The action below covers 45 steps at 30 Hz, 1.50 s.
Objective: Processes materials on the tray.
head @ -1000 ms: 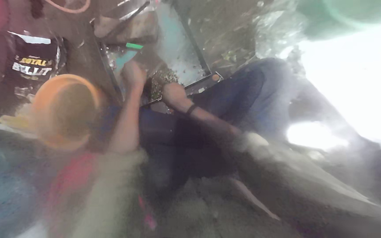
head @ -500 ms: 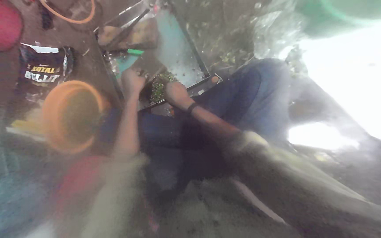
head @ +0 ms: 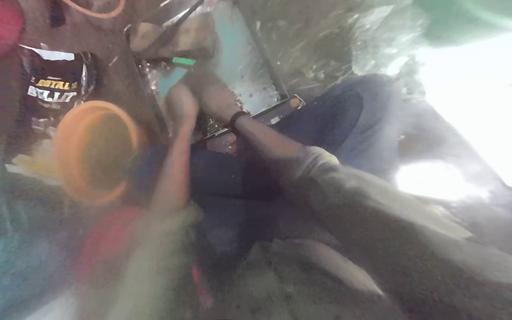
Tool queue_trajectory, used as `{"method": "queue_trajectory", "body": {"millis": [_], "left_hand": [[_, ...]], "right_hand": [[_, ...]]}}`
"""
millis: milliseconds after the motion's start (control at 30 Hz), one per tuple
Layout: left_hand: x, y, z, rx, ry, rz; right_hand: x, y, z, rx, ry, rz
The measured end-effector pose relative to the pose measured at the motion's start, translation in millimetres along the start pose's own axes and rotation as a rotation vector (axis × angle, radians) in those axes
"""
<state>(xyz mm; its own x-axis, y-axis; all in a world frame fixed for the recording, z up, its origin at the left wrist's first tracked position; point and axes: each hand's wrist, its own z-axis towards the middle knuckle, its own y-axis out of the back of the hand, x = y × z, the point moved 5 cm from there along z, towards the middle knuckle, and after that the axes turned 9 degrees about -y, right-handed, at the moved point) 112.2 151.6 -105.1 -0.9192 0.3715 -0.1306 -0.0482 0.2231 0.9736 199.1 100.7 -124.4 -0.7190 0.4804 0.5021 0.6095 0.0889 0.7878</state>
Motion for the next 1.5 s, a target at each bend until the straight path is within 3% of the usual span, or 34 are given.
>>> {"method": "queue_trajectory", "body": {"millis": [233, 533, 733, 967, 1100, 1367, 1500], "left_hand": [[2, -1, 2, -0.038, -0.069, -0.072], [-1, -2, 4, -0.012, -0.056, -0.105], [3, 1, 1, -0.047, -0.041, -0.110], [4, -1, -2, -0.053, -0.048, -0.074], [1, 0, 0, -0.035, -0.056, -0.083], [-2, 2, 2, -0.017, -0.044, -0.097], [0, 4, 0, -0.028, -0.045, -0.128]], "right_hand": [[-3, -10, -6, 0.033, -0.023, -0.070], [-38, -13, -76, 0.119, -0.129, -0.222], [-14, 12, -60, 0.080, -0.092, -0.126], [9, 1, -14, 0.059, -0.044, -0.095], [-1, -10, -18, 0.061, -0.075, -0.125], [-46, -18, -81, 0.126, -0.138, -0.207], [-34, 5, -72, 0.077, -0.105, -0.128]]}}
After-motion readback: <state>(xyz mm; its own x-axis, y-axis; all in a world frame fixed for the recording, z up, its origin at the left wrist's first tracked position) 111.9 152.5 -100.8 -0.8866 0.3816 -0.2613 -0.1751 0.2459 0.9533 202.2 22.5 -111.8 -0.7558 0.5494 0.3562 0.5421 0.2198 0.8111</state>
